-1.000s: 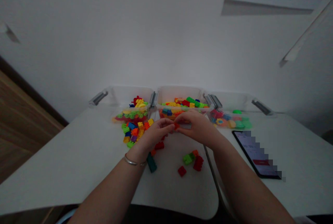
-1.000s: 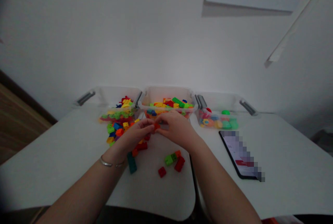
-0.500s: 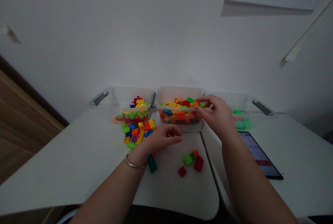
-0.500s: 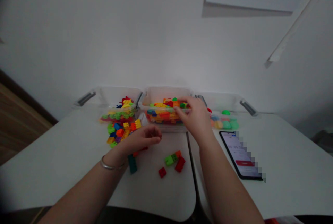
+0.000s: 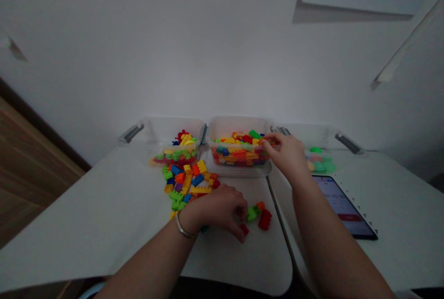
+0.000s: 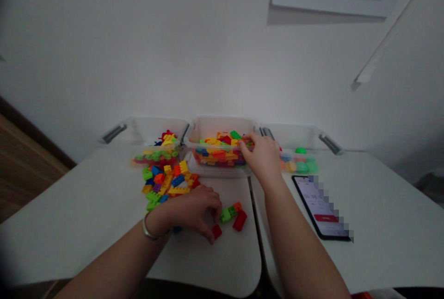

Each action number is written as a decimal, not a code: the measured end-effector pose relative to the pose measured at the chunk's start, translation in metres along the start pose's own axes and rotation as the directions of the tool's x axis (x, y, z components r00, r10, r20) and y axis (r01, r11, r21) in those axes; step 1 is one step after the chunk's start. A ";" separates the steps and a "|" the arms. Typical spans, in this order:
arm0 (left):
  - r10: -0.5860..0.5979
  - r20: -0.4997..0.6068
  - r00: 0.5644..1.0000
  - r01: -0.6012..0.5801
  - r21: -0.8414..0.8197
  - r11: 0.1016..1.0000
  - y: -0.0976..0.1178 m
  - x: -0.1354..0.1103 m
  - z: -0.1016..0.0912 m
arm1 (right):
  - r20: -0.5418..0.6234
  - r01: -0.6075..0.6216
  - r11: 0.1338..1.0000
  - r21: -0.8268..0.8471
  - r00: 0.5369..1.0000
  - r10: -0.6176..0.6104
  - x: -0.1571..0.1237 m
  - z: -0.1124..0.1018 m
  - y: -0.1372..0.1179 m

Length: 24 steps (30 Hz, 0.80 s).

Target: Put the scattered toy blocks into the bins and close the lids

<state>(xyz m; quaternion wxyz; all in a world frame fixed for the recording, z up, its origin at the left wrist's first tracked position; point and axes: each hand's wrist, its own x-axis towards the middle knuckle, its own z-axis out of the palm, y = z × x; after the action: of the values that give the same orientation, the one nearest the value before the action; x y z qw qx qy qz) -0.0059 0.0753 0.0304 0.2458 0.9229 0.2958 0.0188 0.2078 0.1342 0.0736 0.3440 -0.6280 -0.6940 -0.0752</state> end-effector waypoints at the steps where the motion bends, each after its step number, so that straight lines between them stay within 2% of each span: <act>1: -0.003 0.005 1.000 0.003 0.022 1.000 0.001 0.000 0.001 | 0.006 0.001 1.000 -0.002 1.000 -0.001 0.000 0.000 0.000; 6: -0.019 0.006 1.000 0.018 0.097 0.995 -0.001 0.001 0.005 | 0.017 0.004 1.000 -0.014 1.000 -0.004 0.000 -0.004 -0.003; 13: -0.040 -0.035 0.999 0.042 0.082 0.996 0.000 0.002 0.005 | -0.012 0.029 1.000 0.012 1.000 -0.029 0.000 -0.004 -0.003; 19: -0.104 -0.103 0.989 0.120 0.159 0.980 0.005 0.008 0.014 | -0.043 0.035 0.999 0.024 0.998 -0.034 -0.001 -0.001 -0.002; 24: -0.149 -0.201 0.968 0.186 0.180 0.966 0.002 0.005 0.009 | -0.055 0.054 0.998 0.036 0.997 -0.051 -0.001 -0.002 -0.002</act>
<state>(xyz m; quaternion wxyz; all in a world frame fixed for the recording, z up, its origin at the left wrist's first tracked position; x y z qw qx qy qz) 0.0010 0.0730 0.0224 0.1250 0.9086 0.3949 0.0543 0.2062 0.1320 0.0751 0.3723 -0.6007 -0.7019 -0.0883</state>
